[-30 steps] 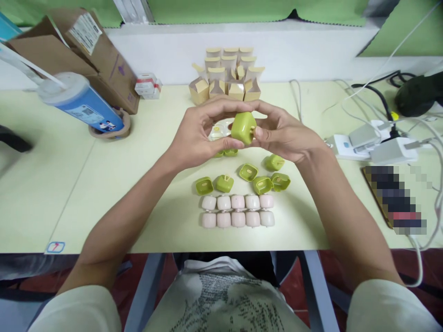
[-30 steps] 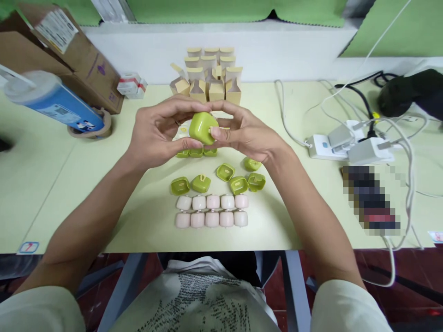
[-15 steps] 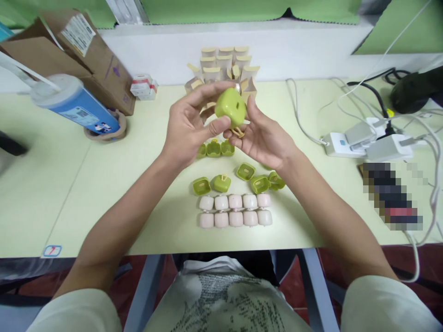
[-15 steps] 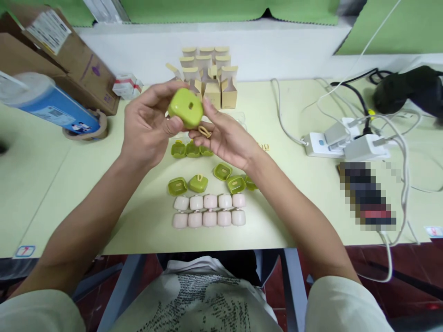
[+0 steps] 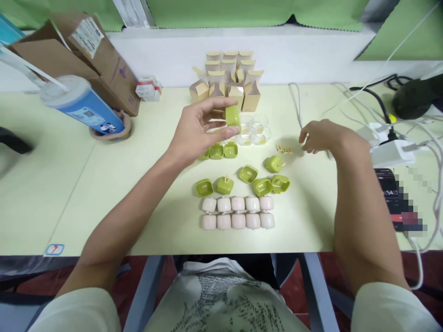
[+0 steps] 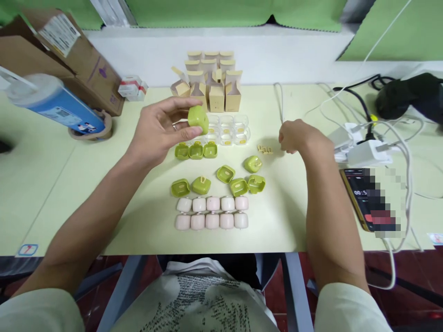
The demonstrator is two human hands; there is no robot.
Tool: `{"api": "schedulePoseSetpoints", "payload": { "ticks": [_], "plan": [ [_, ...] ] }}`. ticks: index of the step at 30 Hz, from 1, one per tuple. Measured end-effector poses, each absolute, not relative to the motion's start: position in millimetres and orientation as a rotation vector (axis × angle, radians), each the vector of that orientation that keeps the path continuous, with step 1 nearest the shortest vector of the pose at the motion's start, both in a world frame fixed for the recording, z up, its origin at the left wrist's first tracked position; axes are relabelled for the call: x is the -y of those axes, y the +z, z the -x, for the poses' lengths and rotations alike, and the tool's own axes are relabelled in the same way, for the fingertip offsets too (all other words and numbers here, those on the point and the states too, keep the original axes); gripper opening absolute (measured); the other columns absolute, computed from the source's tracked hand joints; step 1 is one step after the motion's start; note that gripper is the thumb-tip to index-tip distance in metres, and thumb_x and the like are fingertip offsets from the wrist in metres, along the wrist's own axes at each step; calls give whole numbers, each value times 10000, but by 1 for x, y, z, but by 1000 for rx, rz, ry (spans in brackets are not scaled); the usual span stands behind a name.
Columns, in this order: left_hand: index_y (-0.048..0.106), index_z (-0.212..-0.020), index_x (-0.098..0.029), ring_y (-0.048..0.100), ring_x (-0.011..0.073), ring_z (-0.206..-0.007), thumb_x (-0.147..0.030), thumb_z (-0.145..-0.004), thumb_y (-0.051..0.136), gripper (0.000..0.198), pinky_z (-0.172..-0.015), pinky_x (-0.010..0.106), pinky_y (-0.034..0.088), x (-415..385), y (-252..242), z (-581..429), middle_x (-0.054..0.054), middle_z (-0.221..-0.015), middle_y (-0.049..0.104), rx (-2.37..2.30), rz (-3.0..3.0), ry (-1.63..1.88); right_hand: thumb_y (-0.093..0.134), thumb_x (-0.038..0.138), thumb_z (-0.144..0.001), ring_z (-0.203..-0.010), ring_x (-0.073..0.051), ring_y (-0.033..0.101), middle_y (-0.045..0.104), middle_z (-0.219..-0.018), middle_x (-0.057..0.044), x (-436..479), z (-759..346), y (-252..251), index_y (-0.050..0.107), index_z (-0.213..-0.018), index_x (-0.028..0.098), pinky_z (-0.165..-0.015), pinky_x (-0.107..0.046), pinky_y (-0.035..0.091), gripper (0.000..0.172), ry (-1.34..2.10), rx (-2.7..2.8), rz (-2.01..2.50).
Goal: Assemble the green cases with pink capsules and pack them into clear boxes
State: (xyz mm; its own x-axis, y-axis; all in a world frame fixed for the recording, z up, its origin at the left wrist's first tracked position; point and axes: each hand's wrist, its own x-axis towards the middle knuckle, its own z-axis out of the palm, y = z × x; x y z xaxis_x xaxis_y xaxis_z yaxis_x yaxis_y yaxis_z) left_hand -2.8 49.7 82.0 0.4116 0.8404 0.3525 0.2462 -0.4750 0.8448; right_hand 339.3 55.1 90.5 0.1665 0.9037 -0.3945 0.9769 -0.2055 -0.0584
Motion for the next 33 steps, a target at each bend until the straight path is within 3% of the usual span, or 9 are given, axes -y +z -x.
{"api": "schedulePoseSetpoints", "payload": {
  "ticks": [3,8,11,13,18,23,26,29,33],
  "plan": [
    [737,-1403,-262,776,273,-1257,-433,-903,877,547,-1022,430,708,-44,85,0,97,-1430,773,-948,-1973,970,733,47,-850,-651,-225,690,779,-694,-78,-58,-341,87,769,-920,220,-654,-377,522,190,-535,-1862,-2174],
    [688,-1488,-271,751,253,-1308,-295,-881,862,632,-1037,375,684,-39,77,-4,86,-1411,771,-966,-2150,961,627,141,-1015,-904,-295,777,842,-996,-175,-39,-316,116,820,-1093,163,-800,-436,567,209,-402,-2133,-2243],
    [592,-1589,-272,756,244,-1283,-290,-902,860,738,-1030,377,675,-40,67,-6,70,-1347,792,-927,-2285,967,686,323,-1067,-820,-249,792,839,-964,-117,-19,-281,129,803,-1087,196,-763,-396,617,174,-1052,-2659,-2133],
    [554,-1618,-279,762,245,-1254,-344,-922,877,770,-1026,384,673,-43,61,-6,69,-1345,789,-882,-2368,982,777,383,-1020,-780,-243,782,824,-918,-81,-11,-258,127,799,-1067,218,-750,-394,622,173,-1245,-2813,-2046],
    [553,-1609,-294,769,252,-1193,-595,-978,853,761,-1006,403,679,-49,49,-6,92,-1374,766,-803,-2509,1052,808,255,-951,-791,-251,748,744,-748,-31,-8,-231,108,794,-899,235,-844,-417,588,58,-827,-2982,-2098],
    [589,-1563,-279,787,236,-1142,-675,-1005,795,715,-977,395,691,-52,40,-10,110,-1388,754,-746,-2511,1039,721,135,-933,-762,-240,695,730,-732,-42,-18,-238,102,758,-797,223,-836,-409,538,166,-605,-2970,-2039],
    [632,-1515,-245,786,241,-1171,-622,-1010,811,654,-972,378,689,-56,45,-7,119,-1389,765,-753,-2489,996,675,88,-922,-736,-231,662,723,-733,-43,-26,-247,99,762,-815,209,-826,-405,510,184,-498,-2962,-1946],
    [729,-1370,-219,774,256,-1175,-486,-1007,823,461,-960,380,667,-65,59,7,113,-1340,797,-910,-2493,923,628,61,-920,-726,-233,634,721,-747,-67,-35,-252,90,781,-852,182,-793,-397,473,207,-380,-2873,-1913],
    [806,-1135,-204,766,233,-966,-291,-949,777,208,-901,378,614,-77,82,34,83,-1149,838,-1265,-2494,658,576,48,-943,-807,-269,658,746,-817,-121,-43,-248,72,805,-902,157,-802,-396,445,257,-286,-2693,-1873]
  ]
}}
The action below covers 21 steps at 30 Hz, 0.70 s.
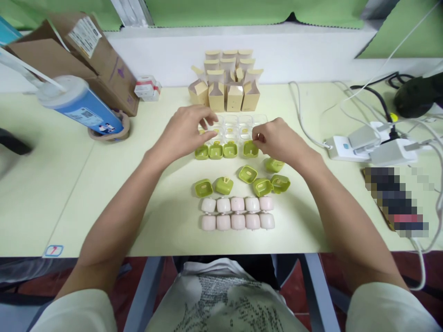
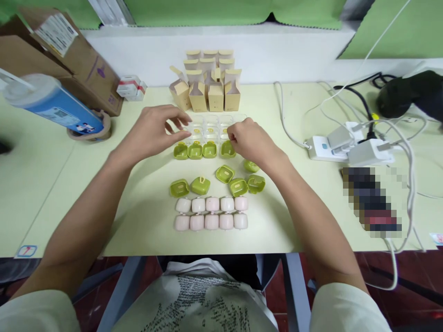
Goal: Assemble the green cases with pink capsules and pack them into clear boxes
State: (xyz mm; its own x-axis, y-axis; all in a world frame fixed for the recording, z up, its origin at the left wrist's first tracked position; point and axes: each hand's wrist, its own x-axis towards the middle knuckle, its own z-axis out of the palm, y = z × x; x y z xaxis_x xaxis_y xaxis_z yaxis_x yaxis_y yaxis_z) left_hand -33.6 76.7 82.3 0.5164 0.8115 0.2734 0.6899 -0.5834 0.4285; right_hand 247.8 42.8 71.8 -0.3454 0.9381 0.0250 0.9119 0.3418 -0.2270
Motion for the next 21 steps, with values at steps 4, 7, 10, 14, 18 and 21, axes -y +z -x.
{"api": "schedulePoseSetpoints", "payload": {
  "ticks": [4,7,10,14,18,21],
  "plan": [
    [824,-944,-207,747,224,-880,-240,-906,742,96,-867,341,528,-78,95,44,39,-937,841,-1372,-2528,172,538,49,-986,-913,-313,710,785,-964,-185,-43,-237,60,811,-1032,138,-815,-397,444,290,273,2510,1826],
    [819,-907,-216,739,215,-858,-200,-891,730,92,-781,310,454,-71,98,38,11,-900,842,-1323,-2501,-135,537,62,-1032,-861,-305,711,773,-956,-187,-39,-232,64,760,-1174,114,-771,-380,441,269,310,2476,1884],
    [808,-897,-215,730,206,-850,-169,-890,717,103,-741,303,416,-64,99,31,1,-889,838,-1298,-2481,-264,579,117,-1073,-831,-286,709,763,-938,-167,-33,-231,74,722,-1176,126,-743,-363,435,176,396,2423,1917],
    [813,-929,-199,732,211,-869,-159,-905,686,134,-732,308,416,-63,99,30,35,-944,844,-1311,-2479,-279,728,241,-1064,-880,-273,721,774,-988,-138,-31,-238,78,723,-1061,180,-719,-337,427,61,610,2472,1910],
    [812,-953,-189,753,208,-927,-145,-907,665,161,-788,292,459,-69,95,35,43,-1005,856,-1259,-2462,-292,812,208,-996,-928,-280,722,785,-1013,-123,-34,-241,68,758,-1137,191,-749,-337,441,152,540,2553,1876],
    [810,-956,-187,756,193,-939,-124,-896,665,170,-818,271,478,-72,91,35,27,-997,852,-1207,-2442,-295,763,155,-997,-922,-262,731,790,-1008,-128,-35,-238,64,788,-1062,176,-791,-332,462,73,490,2572,1834]
  ]
}}
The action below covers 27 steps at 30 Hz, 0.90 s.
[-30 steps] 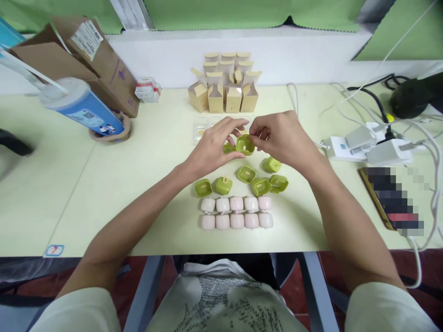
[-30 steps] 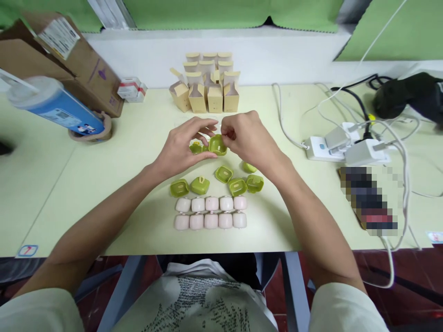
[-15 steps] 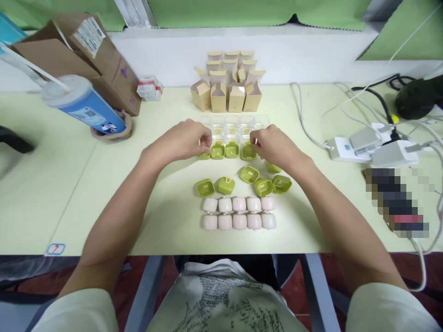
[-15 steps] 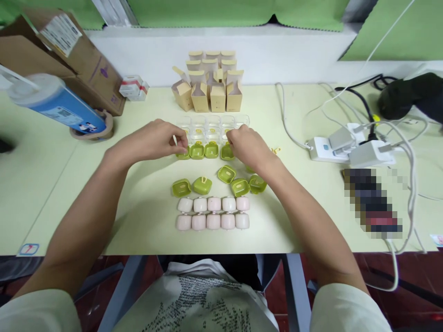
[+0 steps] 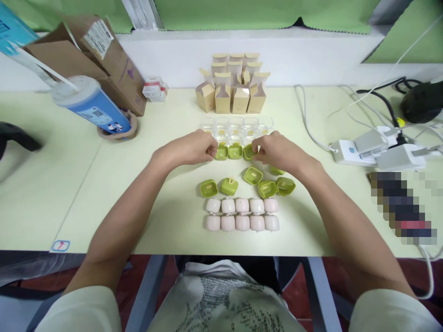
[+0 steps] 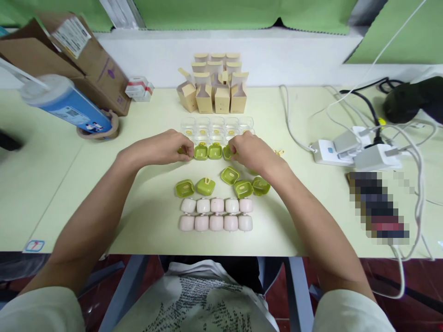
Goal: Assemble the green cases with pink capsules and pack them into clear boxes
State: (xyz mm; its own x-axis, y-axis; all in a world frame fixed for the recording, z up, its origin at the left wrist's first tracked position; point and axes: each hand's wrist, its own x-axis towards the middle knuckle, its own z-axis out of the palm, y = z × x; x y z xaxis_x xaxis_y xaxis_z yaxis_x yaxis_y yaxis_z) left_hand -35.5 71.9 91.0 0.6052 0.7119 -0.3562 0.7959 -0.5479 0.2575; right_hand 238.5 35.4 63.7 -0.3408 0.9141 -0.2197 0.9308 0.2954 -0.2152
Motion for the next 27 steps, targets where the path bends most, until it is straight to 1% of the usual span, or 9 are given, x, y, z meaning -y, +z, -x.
{"api": "schedulePoseSetpoints", "payload": {
  "ticks": [5,9,13,17,21,24,27],
  "plan": [
    [808,-894,-200,734,195,-859,-128,-860,645,181,-786,285,467,-70,90,35,16,-904,833,-1163,-2455,-169,718,134,-987,-869,-250,738,798,-983,-130,-32,-235,65,802,-999,182,-757,-321,473,98,-410,-2553,-1765],
    [796,-870,-212,721,201,-831,-159,-861,630,175,-792,299,467,-72,92,38,20,-887,830,-1145,-2471,-138,691,113,-982,-815,-247,721,797,-980,-137,-31,-235,65,790,-953,183,-732,-332,462,124,-415,-2561,-1769],
    [789,-857,-221,698,209,-798,-182,-871,606,187,-765,322,447,-76,90,40,25,-866,816,-1169,-2510,-193,659,126,-1001,-862,-272,718,798,-1037,-157,-32,-233,63,787,-964,180,-756,-350,454,143,-398,-2546,-1755],
    [770,-844,-226,690,213,-793,-190,-873,601,175,-742,328,431,-78,87,40,25,-855,803,-1161,-2514,-186,652,160,-1020,-851,-279,706,794,-1056,-168,-32,-233,63,785,-964,184,-722,-354,427,146,-356,-2517,-1753],
    [750,-827,-226,681,216,-785,-187,-869,611,150,-734,331,420,-75,89,39,26,-837,789,-1185,-2510,-190,662,177,-1029,-905,-299,718,795,-1083,-167,-30,-235,70,810,-1072,187,-739,-363,430,155,-392,-2496,-1765],
    [745,-856,-220,686,218,-797,-189,-892,599,154,-725,332,413,-72,94,38,34,-869,793,-1185,-2488,-244,670,205,-1046,-901,-303,711,791,-1041,-165,-22,-233,83,815,-1086,174,-752,-372,428,154,-366,-2516,-1797],
    [756,-866,-229,686,223,-797,-210,-883,623,135,-741,333,419,-71,97,39,31,-868,790,-1205,-2479,-196,667,220,-1070,-875,-276,695,790,-977,-130,-9,-223,98,808,-1063,176,-772,-367,419,148,-391,-2662,-1753]
  ]
}}
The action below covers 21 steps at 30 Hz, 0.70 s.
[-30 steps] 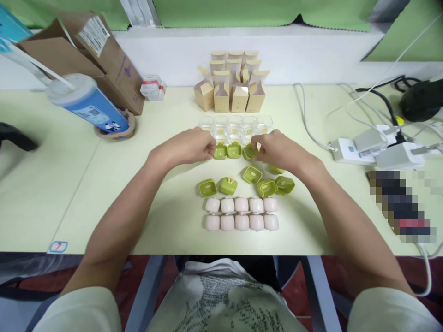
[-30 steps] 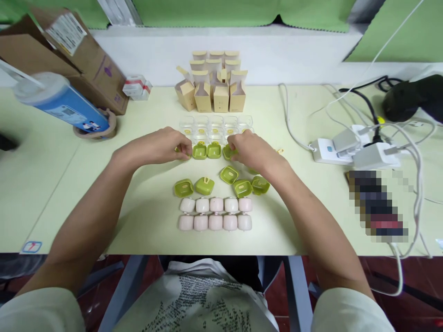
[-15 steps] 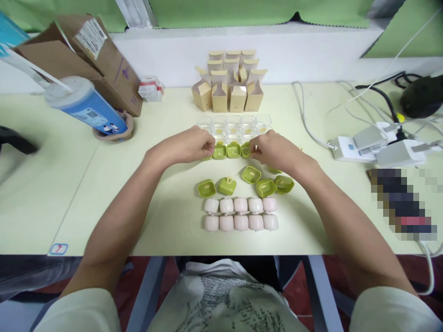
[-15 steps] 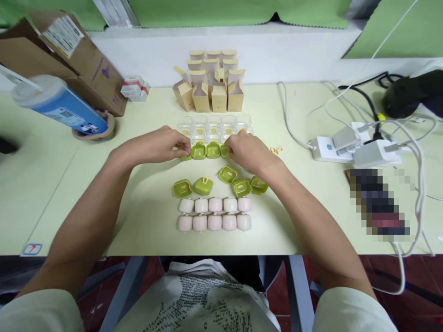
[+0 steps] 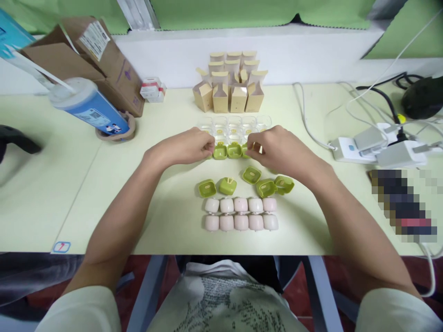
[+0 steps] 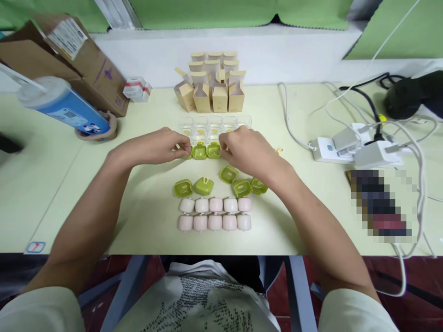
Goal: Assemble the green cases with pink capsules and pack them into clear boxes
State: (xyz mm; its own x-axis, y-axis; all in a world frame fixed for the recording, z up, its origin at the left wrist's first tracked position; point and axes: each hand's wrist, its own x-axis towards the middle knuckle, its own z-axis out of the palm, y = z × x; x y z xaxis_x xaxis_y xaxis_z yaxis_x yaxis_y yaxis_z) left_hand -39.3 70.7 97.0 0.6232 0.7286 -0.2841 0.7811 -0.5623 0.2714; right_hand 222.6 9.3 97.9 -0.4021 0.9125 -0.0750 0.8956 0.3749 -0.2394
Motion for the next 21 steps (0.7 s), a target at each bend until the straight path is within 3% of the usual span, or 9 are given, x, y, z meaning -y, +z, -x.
{"api": "schedulePoseSetpoints", "payload": {
  "ticks": [3,6,15,21],
  "plan": [
    [751,-841,-233,661,221,-758,-224,-875,634,122,-734,334,413,-70,98,40,27,-817,769,-1212,-2493,-205,699,230,-1074,-877,-241,684,804,-1019,-98,5,-206,104,803,-1127,185,-771,-348,399,125,537,2669,1399],
    [762,-901,-226,684,220,-800,-216,-898,610,152,-731,319,420,-70,98,39,33,-891,801,-1205,-2510,-244,686,248,-1087,-928,-242,685,799,-1147,-120,13,-193,98,793,-1210,175,-745,-342,368,178,614,2839,1231],
    [818,-982,-223,761,237,-900,-239,-925,627,200,-807,315,491,-69,98,42,46,-983,853,-1180,-2504,-92,684,324,-1085,-1022,-287,718,784,-1162,-152,15,-181,73,775,-1208,155,-742,-349,371,228,693,2935,1223],
    [811,-1017,-208,782,234,-942,-328,-1029,612,232,-916,371,582,-65,104,42,61,-1001,851,-1169,-2530,354,623,355,-1128,-1057,-267,739,804,-1241,-126,2,-203,89,749,-1327,201,-892,-386,530,281,923,2605,1126]
  ]
}}
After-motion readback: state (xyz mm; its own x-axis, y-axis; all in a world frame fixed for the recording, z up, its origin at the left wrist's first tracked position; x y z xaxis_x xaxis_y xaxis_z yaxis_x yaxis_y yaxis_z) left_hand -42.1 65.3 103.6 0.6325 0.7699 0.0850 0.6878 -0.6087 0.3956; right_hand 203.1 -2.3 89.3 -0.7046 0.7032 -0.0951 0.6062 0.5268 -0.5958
